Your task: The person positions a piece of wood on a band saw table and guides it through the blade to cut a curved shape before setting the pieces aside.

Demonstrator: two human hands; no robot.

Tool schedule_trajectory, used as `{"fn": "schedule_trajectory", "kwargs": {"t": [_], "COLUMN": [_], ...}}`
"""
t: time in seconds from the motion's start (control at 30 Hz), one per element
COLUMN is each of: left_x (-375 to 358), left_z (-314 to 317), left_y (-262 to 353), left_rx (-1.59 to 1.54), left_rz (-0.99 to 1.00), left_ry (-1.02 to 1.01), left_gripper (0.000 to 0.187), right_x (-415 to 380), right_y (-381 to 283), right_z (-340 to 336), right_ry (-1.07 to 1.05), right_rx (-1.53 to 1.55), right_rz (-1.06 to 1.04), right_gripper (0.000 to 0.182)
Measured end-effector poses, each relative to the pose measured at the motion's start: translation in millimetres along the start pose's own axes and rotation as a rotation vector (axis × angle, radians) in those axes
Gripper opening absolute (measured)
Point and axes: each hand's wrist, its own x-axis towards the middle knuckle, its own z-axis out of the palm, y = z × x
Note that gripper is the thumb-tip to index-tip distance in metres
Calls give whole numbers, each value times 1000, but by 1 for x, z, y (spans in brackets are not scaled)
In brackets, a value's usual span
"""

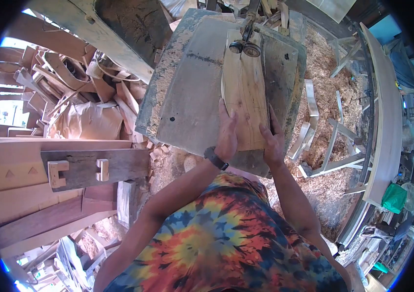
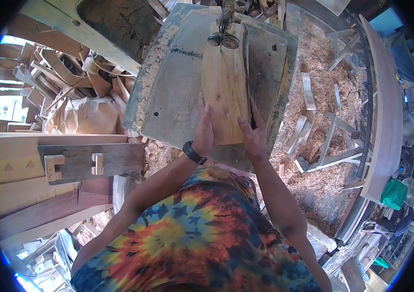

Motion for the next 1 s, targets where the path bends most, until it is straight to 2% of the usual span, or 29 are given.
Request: {"fn": "schedule_trajectory", "kwargs": {"t": [0.5,0.7,0.77,1.0], "left_x": [7,11,11,14], "left_z": [2,-4,-3,-2], "left_y": [4,-2,0,2], "left_rx": [-72,-52,58,10], "left_rz": [-9,3,-16,-13], "left_ry": [-26,-29,-14,-33], "left_gripper": [77,77,75,76], "right_x": [5,8,9,11], "right_y": [-2,-2,-3,-1], "right_z": [3,4,5,5], "right_ry": [-3,12,15,27], "right_rx": [30,-1,-8,18], "right_rz": [-7,-7,-9,-8], "right_gripper": [79,77,75,73]}}
